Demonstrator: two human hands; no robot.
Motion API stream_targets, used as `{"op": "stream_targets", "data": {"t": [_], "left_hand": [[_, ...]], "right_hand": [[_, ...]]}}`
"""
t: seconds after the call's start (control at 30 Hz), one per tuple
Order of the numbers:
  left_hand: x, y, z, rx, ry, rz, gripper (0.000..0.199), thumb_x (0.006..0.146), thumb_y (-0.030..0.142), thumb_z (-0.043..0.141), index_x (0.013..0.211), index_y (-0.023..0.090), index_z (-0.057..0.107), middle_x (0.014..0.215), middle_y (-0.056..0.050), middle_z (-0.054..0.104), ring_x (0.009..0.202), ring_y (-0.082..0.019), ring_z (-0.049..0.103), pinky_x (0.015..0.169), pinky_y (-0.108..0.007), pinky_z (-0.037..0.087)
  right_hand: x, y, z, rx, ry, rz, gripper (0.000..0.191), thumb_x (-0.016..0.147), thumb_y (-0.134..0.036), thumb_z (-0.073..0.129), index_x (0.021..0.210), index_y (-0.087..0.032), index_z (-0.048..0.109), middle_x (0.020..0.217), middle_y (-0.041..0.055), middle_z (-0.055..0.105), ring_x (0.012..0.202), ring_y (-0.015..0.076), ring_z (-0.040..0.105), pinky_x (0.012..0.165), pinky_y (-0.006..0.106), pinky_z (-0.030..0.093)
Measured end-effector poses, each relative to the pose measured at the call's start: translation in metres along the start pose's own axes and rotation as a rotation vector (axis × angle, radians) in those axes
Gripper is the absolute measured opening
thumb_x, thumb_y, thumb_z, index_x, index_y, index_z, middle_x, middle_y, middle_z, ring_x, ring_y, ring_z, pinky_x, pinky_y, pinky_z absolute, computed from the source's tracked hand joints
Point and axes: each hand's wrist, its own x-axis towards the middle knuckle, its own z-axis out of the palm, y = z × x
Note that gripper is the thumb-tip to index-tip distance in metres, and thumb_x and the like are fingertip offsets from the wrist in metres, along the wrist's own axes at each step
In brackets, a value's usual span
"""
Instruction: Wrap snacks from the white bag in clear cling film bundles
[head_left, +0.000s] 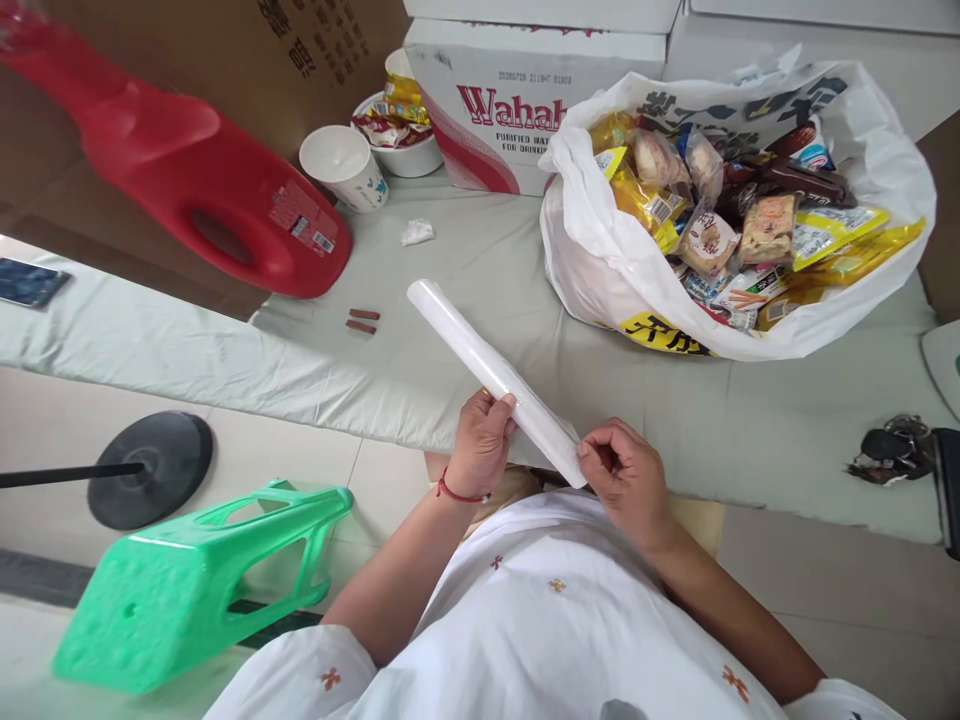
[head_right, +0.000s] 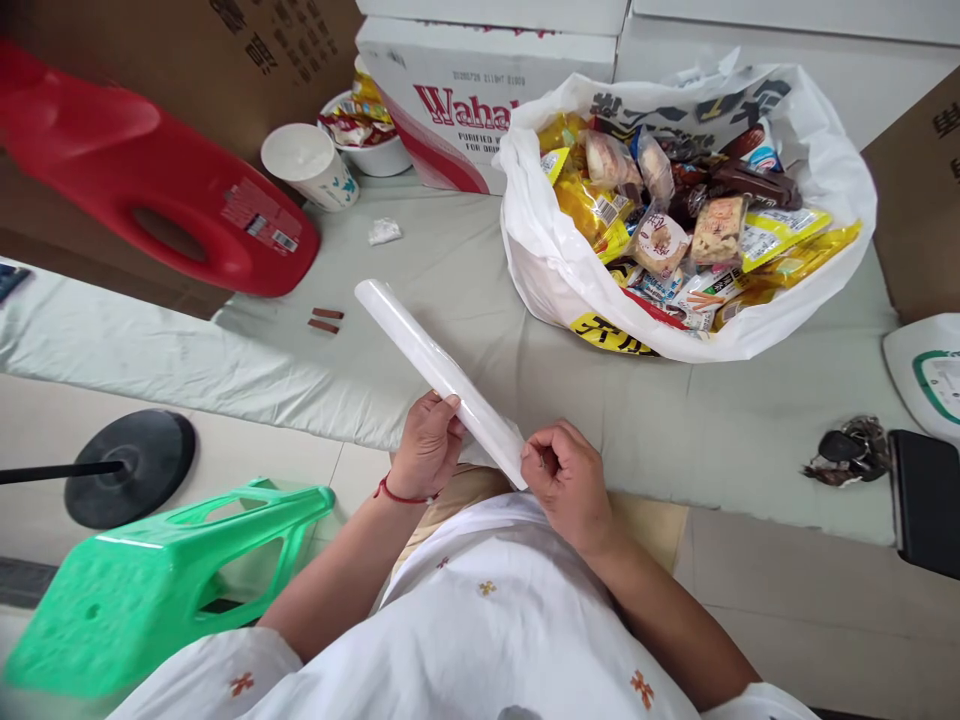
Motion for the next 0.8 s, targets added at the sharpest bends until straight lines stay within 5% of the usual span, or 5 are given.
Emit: {"op": "stream_targets", "data": {"t": [0.23,0.43,0.53,0.67,0.8], "left_hand": [[0.002,-0.002,-0.003,-0.051,-0.08,0.006,0.051,0.06,0.052,0.092,0.067,0.017,0.056,0.055,0.007,0.043,0.053,-0.005,0.033,0.052,-0.02,0.032],[0.0,-0.002,-0.006,-0.021,-0.099,0.05,0.05,0.054,0.052,0.095,0.075,0.017,0.067,0.059,0.005,0.051,0.055,-0.006,0.036,0.054,-0.023,0.036],[0.0,-0.006,-0.01,-0.013,-0.136,0.051,0.051,0.056,0.051,0.095,0.086,0.017,0.073,0.067,0.002,0.06,0.057,-0.008,0.042,0.058,-0.025,0.04],[0.0,-0.012,-0.016,-0.008,-0.19,0.081,0.048,0.062,0.048,0.094,0.093,0.017,0.073,0.076,-0.001,0.065,0.064,-0.01,0.05,0.062,-0.026,0.043],[0.0,-0.014,-0.014,-0.013,-0.219,0.135,0.042,0.067,0.038,0.092,0.097,0.02,0.069,0.092,-0.001,0.068,0.066,-0.009,0.051,0.058,-0.024,0.041]], "right_hand": [[0.002,-0.005,-0.016,-0.01,0.019,-0.022,0.016,0.098,-0.024,0.061,0.082,-0.023,0.063,0.078,-0.0018,0.059,0.064,0.011,0.052,0.06,0.025,0.044],[0.009,0.006,-0.015,0.093,-0.068,0.066,0.026,0.101,-0.042,0.063,0.118,-0.026,0.073,0.112,0.0056,0.07,0.097,0.0183,0.067,0.083,0.031,0.056],[0.012,0.008,-0.009,0.107,-0.11,0.047,0.021,0.098,-0.041,0.068,0.111,-0.027,0.077,0.106,0.0046,0.071,0.096,0.018,0.069,0.083,0.031,0.056],[0.011,0.004,-0.007,0.022,0.018,-0.091,0.01,0.099,-0.026,0.067,0.099,-0.027,0.077,0.097,0.0028,0.068,0.089,0.0161,0.067,0.077,0.03,0.055],[0.007,-0.003,-0.013,-0.238,0.125,-0.393,0.022,0.095,-0.01,0.068,0.108,-0.027,0.074,0.096,0.0036,0.068,0.089,0.018,0.061,0.078,0.033,0.053]]}}
